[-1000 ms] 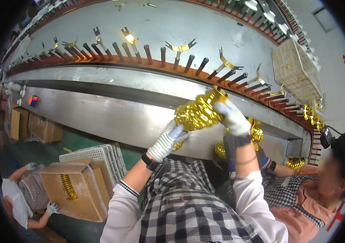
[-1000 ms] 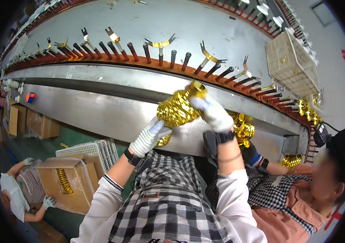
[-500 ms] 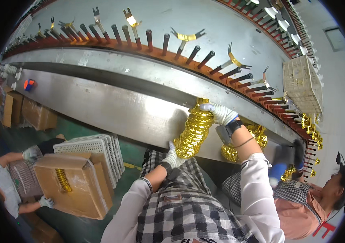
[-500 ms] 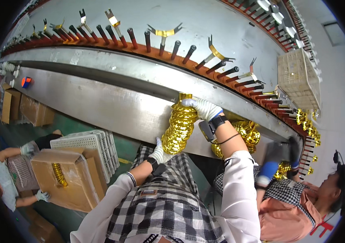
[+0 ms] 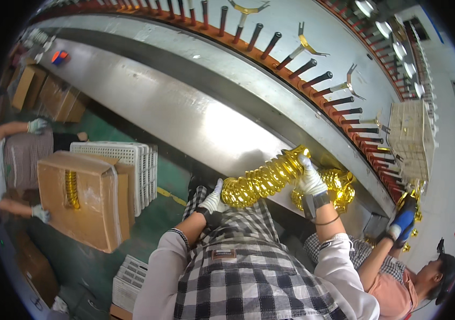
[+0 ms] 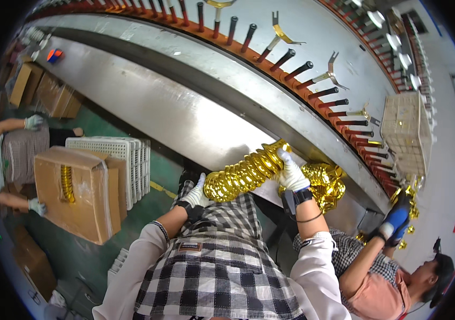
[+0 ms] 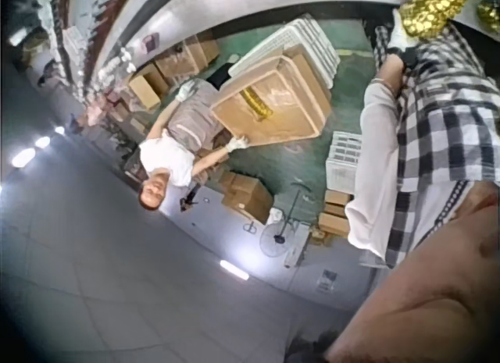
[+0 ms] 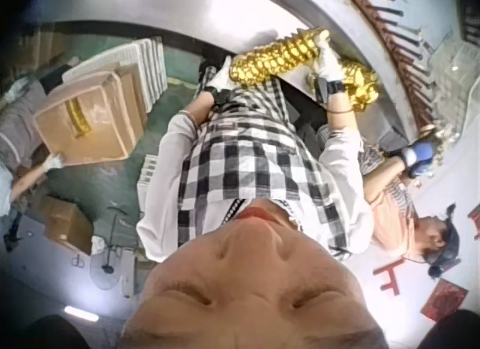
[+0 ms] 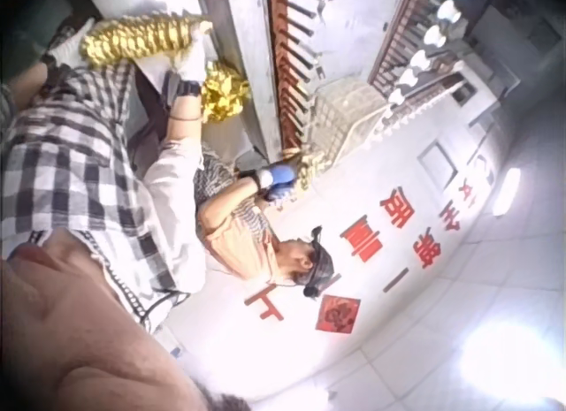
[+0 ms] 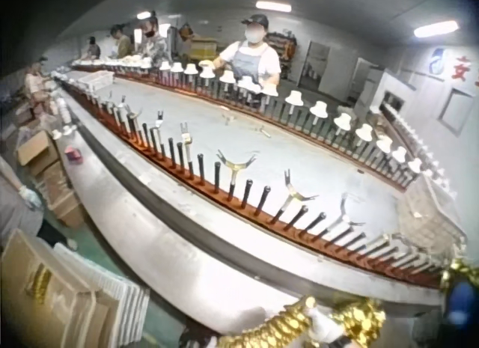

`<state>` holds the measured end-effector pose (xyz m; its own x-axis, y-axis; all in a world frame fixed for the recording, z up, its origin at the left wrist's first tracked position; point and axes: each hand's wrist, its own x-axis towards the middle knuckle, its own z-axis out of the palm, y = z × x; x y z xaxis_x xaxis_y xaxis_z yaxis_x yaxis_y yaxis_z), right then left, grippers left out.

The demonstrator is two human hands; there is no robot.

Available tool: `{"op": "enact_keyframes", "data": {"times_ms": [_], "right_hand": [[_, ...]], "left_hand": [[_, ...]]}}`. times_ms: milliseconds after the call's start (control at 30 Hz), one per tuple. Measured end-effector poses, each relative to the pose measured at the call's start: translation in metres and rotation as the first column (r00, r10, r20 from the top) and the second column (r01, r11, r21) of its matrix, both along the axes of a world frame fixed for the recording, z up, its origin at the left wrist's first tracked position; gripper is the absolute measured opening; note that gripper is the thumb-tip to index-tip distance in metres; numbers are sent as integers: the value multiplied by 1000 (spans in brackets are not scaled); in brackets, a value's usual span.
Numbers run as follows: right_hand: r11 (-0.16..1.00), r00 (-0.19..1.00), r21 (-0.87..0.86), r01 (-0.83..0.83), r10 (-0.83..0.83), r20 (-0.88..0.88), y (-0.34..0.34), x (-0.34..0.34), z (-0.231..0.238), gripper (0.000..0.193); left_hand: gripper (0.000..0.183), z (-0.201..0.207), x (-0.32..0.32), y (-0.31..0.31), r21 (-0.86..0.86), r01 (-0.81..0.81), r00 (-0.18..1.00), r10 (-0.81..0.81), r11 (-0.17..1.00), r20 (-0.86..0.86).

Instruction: Packing gold-colored plastic or rubber products into cardboard boxes for shipping.

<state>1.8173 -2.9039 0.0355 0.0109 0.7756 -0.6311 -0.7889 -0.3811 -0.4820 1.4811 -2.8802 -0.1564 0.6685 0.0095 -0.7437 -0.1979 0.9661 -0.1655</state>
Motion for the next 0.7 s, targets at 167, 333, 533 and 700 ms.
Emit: {"op": "enact_keyframes", "data": {"times_ms": [167, 333, 533, 700], "right_hand": [[1000, 995, 5, 9, -8, -102, -31, -54, 12, 84], [982, 974, 87, -166, 177, -141, 6, -157, 39, 77], [791, 817, 360, -495, 564, -116, 137, -380, 81, 77], [676, 651, 403, -618, 726, -220, 234, -601, 65, 68]], "left_hand": [[66, 49, -96, -24, 146, -210, 975, 197, 967, 101], [45, 131, -197, -24, 447, -399, 881, 470, 801, -55], [47, 165, -407, -6, 798, -392, 577, 798, 457, -174], [38, 143, -606, 11, 949, -96, 359, 900, 300, -248]]}}
